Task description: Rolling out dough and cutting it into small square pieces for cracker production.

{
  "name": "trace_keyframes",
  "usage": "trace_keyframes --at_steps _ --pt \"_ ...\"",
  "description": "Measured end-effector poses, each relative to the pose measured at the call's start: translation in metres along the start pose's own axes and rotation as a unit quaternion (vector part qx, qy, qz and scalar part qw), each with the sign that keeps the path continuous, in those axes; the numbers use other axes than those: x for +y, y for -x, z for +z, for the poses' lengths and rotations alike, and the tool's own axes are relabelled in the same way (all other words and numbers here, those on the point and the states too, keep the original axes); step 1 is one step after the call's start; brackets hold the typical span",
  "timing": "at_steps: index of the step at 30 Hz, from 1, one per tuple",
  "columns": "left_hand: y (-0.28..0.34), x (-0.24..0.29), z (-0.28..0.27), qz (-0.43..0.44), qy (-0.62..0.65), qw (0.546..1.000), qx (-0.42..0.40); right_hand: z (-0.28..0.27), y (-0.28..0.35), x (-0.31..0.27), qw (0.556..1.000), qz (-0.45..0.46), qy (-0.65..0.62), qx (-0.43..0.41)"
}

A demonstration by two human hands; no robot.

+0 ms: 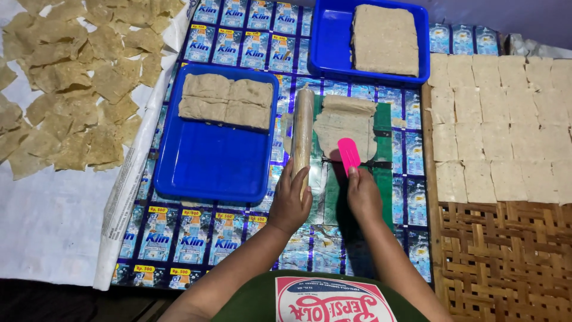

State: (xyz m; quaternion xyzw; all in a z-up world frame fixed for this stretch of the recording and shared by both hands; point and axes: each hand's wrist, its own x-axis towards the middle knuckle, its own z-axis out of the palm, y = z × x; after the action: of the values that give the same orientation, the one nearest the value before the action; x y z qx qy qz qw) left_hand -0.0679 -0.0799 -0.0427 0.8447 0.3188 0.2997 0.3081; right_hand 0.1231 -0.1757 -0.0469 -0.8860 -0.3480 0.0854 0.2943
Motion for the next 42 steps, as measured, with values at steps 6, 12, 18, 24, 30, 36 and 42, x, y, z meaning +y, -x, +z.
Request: trace_keyframes --at_steps 6,12,18,24,30,36,42 --pt "0.0 -0.001 -0.001 0.013 0.009 1.0 0.007 0.005 0.019 -0.024 0.995 0.054 0.064 -0.049" --pt "-0.001 -0.003 -0.001 0.021 0.013 1.0 0.01 0.014 0.027 -0.047 0.988 0.061 0.103 -0.096" --pt "-0.002 -0.001 -0.004 0.018 0.017 1.0 0.004 0.019 0.021 -0.057 0.98 0.09 0.127 -0.122" --pt "-0.003 0.0 -0.006 0.016 0.015 1.0 -0.003 0.028 0.003 -0.065 0.983 0.083 0.128 -0.106" --pt "-0.004 0.0 -0.007 0.015 0.017 1.0 -0.003 0.032 -0.028 -0.07 0.981 0.081 0.135 -0.11" --pt "-0.004 0.0 -0.008 0.018 0.011 1.0 -0.005 0.039 -0.072 -0.071 0.985 0.063 0.128 -0.097" --pt "-0.004 0.0 -0.007 0.022 0.005 1.0 0.005 0.02 -0.091 -0.058 0.981 0.054 0.136 -0.125"
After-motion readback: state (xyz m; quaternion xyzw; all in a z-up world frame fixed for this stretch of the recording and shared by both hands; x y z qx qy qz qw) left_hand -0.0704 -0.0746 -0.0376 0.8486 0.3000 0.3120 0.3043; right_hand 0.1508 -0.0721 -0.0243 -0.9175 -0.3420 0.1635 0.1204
